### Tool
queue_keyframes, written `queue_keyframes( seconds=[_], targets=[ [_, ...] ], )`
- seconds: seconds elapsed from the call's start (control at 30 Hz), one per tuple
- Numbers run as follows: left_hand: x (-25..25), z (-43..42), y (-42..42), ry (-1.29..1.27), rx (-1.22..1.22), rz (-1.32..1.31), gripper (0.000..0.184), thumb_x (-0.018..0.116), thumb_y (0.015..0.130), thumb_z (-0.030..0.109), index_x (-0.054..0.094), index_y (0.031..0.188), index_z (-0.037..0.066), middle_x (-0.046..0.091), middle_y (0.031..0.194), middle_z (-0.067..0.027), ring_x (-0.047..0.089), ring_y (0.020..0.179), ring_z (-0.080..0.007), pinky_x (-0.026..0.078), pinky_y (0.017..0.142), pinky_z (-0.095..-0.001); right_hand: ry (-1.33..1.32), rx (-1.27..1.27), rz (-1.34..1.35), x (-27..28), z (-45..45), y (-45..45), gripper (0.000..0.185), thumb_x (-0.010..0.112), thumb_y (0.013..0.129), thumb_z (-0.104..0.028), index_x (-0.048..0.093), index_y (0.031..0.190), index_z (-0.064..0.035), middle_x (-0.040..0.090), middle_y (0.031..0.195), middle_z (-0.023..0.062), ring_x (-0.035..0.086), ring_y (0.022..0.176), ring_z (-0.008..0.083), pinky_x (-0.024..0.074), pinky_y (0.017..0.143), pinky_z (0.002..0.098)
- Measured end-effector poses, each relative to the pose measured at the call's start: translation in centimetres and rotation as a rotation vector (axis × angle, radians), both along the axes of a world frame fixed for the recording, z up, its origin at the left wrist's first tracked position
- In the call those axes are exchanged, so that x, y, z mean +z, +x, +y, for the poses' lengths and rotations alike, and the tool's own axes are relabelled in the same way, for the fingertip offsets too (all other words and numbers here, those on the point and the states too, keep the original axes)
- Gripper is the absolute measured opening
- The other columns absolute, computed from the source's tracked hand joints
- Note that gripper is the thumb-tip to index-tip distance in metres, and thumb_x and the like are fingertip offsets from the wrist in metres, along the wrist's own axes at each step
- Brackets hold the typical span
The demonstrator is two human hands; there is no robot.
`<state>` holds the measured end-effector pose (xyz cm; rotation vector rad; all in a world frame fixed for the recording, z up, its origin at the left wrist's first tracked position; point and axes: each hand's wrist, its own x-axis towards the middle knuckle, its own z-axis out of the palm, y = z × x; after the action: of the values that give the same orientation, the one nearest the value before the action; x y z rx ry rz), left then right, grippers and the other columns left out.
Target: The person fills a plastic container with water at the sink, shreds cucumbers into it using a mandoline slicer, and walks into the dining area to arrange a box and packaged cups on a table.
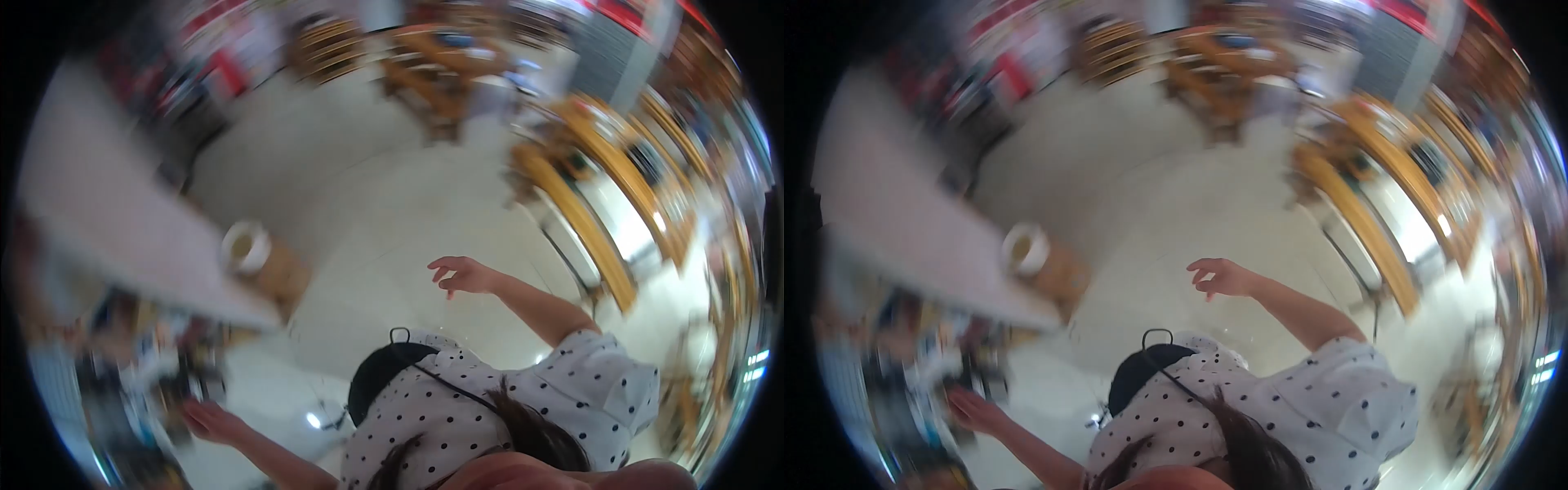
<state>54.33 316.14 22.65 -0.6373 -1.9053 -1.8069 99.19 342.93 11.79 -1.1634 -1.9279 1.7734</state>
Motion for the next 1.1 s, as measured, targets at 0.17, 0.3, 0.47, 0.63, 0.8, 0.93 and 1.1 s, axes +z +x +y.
queue_keyframes(
  seconds=[0.17, 0.3, 0.47, 0.63, 0.8, 0.93, 1.1],
  targets=[
    [6.1, -12.9, -8.8, 0.296, 0.101, 0.118, 0.044, 0.05, 0.091, 0.041, 0.055, 0.111, 0.003, 0.054, 0.095, -0.0064, 0.05, 0.086, -0.0135, 0.04, 0.075, -0.0265, 0.202, 0.757, 0.308, 6.5, 0.8, -33.2, 0.045, 0.06, 0.086, -0.011, 0.048, 0.129, -0.0078, 0.048, 0.129, 0.01, 0.045, 0.121, 0.0208, 0.043, 0.096, 0.036],
    [9.0, -21.5, -16.3, 0.216, -0.121, 0.112, 0.059, 0.049, 0.09, 0.041, 0.043, 0.129, -0.003, 0.042, 0.135, -0.0198, 0.035, 0.129, -0.0317, 0.023, 0.107, -0.0427, 0.273, 1.439, 0.508, 14.5, -9.5, -56.1, 0.048, 0.061, 0.085, -0.013, 0.047, 0.131, -0.0086, 0.041, 0.139, 0.0104, 0.041, 0.127, 0.0236, 0.037, 0.101, 0.0363],
    [13.2, -24.4, -24.3, 0.018, 0.151, 0.175, 0.064, 0.053, 0.084, 0.015, 0.028, 0.141, -0.001, 0.027, 0.148, -0.0174, 0.023, 0.138, -0.0291, 0.015, 0.111, -0.0455, 0.143, 1.359, 1.078, 21.6, -16.5, -72.3, 0.053, 0.066, 0.083, -0.013, 0.046, 0.131, -0.0071, 0.034, 0.144, 0.0153, 0.031, 0.134, 0.0295, 0.03, 0.105, 0.0414],
    [15.7, -32.5, -34.1, 0.284, 0.363, 0.641, 0.048, 0.048, 0.089, 0.02, 0.039, 0.135, 0.007, 0.04, 0.138, -0.017, 0.038, 0.129, -0.0286, 0.027, 0.106, -0.0516, 0.555, 0.659, 1.332, 21.7, -16.4, -89.7, 0.055, 0.06, 0.086, -0.025, 0.04, 0.132, -0.0044, 0.033, 0.143, 0.0142, 0.033, 0.13, 0.0286, 0.029, 0.105, 0.0445],
    [19.6, -35.6, -40.3, 0.353, 0.689, 1.107, 0.057, 0.06, 0.085, 0.025, 0.035, 0.135, 0.014, 0.04, 0.136, -0.0156, 0.041, 0.125, -0.0285, 0.032, 0.106, -0.0416, 1.395, -0.494, 0.996, 24.4, -15.4, -99.9, 0.056, 0.047, 0.09, 0.0, 0.022, 0.14, 0.0001, 0.029, 0.145, 0.0132, 0.036, 0.13, 0.0267, 0.0387, 0.105, 0.0364],
    [14.3, -45.0, -50.4, 0.343, 0.703, 0.892, 0.037, 0.057, 0.084, 0.027, 0.049, 0.113, 0.007, 0.06, 0.097, -0.0184, 0.061, 0.08, -0.0268, 0.051, 0.077, -0.0389, 0.454, 0.401, 1.873, 23.3, -23.1, -115.9, 0.043, 0.051, 0.088, -0.02, 0.04, 0.126, -0.0038, 0.051, 0.12, 0.0112, 0.049, 0.112, 0.0262, 0.0451, 0.088, 0.0392],
    [8.4, -50.3, -58.4, -0.083, 1.067, 0.249, 0.056, 0.056, 0.088, 0.014, 0.03, 0.135, 0.003, 0.059, 0.113, -0.019, 0.061, 0.098, -0.0243, 0.047, 0.089, -0.0351, -0.43, 0.86, 1.623, 22.1, -44.0, -134.2, 0.032, 0.047, 0.082, -0.002, 0.053, 0.111, 0.0081, 0.061, 0.101, 0.0257, 0.064, 0.086, 0.0314, 0.0544, 0.08, 0.0409]
  ],
)
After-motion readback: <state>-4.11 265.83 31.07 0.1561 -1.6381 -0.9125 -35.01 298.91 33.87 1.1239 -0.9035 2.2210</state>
